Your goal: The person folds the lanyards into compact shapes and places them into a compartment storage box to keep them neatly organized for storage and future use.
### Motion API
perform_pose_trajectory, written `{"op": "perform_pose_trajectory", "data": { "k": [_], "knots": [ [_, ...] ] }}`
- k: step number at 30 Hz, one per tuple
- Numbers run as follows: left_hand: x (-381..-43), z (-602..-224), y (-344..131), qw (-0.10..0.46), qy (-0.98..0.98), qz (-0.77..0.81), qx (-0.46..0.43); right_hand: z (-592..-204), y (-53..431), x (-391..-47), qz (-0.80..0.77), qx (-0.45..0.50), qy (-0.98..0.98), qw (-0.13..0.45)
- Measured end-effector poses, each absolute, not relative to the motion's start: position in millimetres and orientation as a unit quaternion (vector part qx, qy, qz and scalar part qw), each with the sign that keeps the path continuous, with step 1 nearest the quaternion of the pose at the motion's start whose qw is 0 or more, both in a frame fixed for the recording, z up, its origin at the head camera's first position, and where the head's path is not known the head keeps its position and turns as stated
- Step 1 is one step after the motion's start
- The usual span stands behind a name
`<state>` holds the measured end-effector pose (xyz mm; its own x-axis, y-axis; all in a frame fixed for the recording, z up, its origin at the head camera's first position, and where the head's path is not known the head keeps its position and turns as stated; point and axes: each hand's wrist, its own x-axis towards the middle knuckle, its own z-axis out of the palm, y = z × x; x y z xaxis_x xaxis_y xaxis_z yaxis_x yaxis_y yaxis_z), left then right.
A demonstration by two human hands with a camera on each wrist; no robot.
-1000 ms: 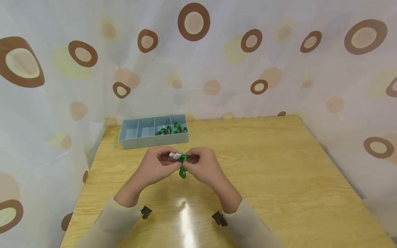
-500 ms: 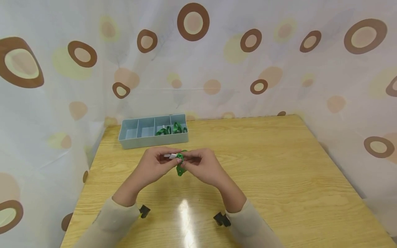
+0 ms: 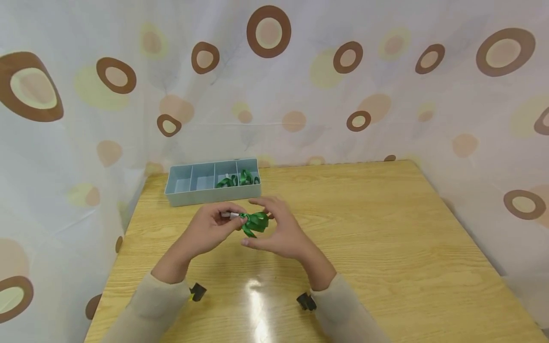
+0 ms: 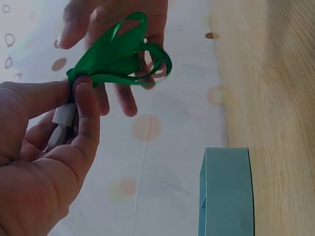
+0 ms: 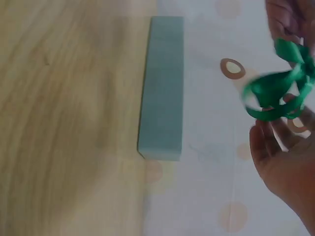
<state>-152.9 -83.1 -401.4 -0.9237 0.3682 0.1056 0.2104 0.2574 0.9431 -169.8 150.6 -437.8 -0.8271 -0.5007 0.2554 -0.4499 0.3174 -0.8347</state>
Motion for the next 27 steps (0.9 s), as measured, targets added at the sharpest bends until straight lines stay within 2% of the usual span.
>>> {"op": "perform_pose_trajectory", "data": {
  "k": [4,6,16,23,27],
  "knots": [
    [-155,-398,-87,0.049,0.78,0.598,0.178,-445,149,-164,-0.523,-0.302,0.795,0.054],
    [-156,-398,-89,0.042,0.777,0.604,0.172,-447,149,-161,-0.552,-0.299,0.777,0.05],
    [-157,-399,-96,0.04,0.769,0.625,0.126,-450,156,-151,-0.668,-0.265,0.691,-0.079],
    [-155,-401,-92,0.026,0.777,0.617,0.122,-444,155,-149,-0.667,-0.281,0.683,-0.101],
    [-152,-403,-88,0.003,0.802,0.583,0.132,-434,154,-150,-0.585,-0.293,0.746,-0.128]
  ]
}}
